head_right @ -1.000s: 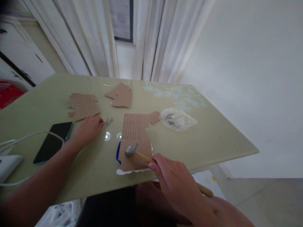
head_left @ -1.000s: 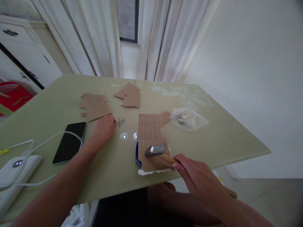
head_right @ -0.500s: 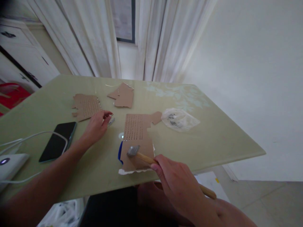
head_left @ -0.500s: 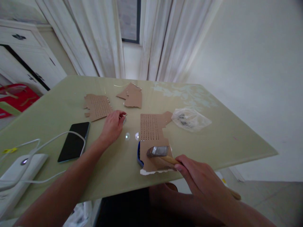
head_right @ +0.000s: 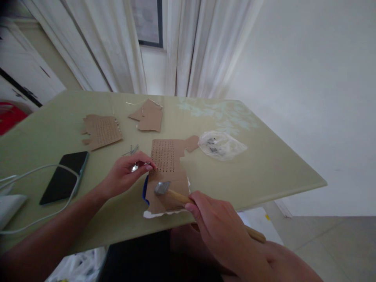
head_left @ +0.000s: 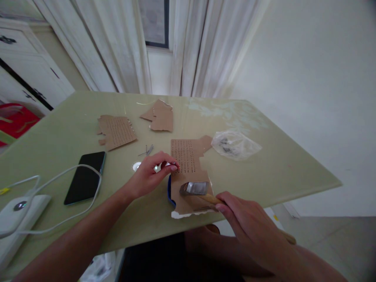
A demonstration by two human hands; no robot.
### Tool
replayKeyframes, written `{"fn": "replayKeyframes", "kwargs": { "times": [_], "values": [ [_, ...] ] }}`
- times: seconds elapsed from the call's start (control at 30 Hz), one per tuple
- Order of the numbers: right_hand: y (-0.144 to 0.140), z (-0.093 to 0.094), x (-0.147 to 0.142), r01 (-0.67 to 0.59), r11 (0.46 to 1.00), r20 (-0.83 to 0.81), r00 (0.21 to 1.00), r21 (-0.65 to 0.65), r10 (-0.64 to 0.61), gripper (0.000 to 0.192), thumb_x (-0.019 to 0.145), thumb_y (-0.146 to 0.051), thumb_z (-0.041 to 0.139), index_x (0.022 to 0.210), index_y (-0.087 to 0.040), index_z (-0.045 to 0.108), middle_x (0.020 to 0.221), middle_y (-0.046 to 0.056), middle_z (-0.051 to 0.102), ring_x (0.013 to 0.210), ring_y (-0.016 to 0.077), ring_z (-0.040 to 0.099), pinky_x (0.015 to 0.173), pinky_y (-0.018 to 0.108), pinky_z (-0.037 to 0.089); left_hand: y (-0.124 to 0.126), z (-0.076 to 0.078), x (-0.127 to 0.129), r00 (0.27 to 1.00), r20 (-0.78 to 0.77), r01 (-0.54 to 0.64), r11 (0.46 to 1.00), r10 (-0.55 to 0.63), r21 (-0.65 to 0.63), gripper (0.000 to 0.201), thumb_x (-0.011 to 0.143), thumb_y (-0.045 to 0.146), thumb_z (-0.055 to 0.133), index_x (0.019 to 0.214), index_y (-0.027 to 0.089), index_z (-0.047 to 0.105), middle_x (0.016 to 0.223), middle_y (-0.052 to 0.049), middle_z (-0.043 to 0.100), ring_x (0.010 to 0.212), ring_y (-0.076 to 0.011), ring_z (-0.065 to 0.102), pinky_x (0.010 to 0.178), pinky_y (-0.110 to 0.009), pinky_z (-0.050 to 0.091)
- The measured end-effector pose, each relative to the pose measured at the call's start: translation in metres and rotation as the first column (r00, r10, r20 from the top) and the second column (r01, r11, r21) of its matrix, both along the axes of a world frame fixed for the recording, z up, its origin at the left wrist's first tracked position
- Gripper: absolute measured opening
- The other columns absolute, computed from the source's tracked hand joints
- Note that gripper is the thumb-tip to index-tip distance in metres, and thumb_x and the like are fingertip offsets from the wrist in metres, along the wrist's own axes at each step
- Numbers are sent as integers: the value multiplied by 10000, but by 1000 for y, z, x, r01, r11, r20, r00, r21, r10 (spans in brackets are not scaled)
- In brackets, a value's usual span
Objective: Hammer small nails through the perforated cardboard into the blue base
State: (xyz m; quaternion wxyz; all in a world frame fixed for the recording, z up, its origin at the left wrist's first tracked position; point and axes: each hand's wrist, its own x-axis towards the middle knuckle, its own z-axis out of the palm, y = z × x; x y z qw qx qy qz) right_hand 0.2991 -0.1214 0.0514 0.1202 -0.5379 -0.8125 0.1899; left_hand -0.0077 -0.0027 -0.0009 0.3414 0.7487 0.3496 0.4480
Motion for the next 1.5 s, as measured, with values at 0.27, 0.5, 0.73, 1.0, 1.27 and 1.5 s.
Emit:
{"fn": "replayKeyframes", "kwargs": {
  "times": [0.27,0.5,0.73,1.0,1.27,1.5],
  "values": [
    [1,2,0,-12,1000,21,1000,-5,12,399,1205,-429,326,996,-251,616,804,15,744,676,209,704,648,320,400,-1,0,4,999,-49,25,995,-20,94,106,1059,268,729,1009,234,816,895,-8,811,802,-141,704,690,-232,524],
    [0,4,-1,-1,1000,14,1000,-19,1,391,1207,-436,339,1015,-251,625,832,13,756,679,197,709,647,312,417,-1,1,4,997,-74,35,991,-25,127,117,1073,266,713,1013,233,807,890,-9,807,797,-144,689,671,-233,514],
    [1,2,-1,-13,1000,19,1000,28,13,412,1210,-449,313,1026,-256,628,815,8,754,667,202,710,640,318,404,-1,1,4,996,-88,45,986,-31,161,103,1076,247,712,1023,233,798,907,-5,810,821,-142,695,683,-235,515],
    [2,6,-1,20,1000,3,1000,20,-20,393,1205,-448,349,1032,-254,644,807,5,760,679,210,718,648,326,424,-1,2,6,995,-100,42,965,-16,260,58,1048,195,751,1010,225,782,916,7,826,800,-140,683,749,-261,506],
    [34,66,-13,78,987,-14,997,141,-77,372,1192,-477,404,1007,-250,633,782,1,723,688,194,688,638,315,410,-3,2,7,995,-101,22,961,6,274,72,1054,239,749,1001,215,790,898,-13,833,761,-152,686,754,-287,526],
    [45,72,-26,-31,990,157,988,139,9,427,1204,-456,350,933,-243,603,762,20,710,705,218,691,668,340,396,-4,2,6,991,-133,39,964,-4,261,143,1064,206,694,956,217,789,865,-13,795,780,-164,662,722,-276,509]
  ]
}}
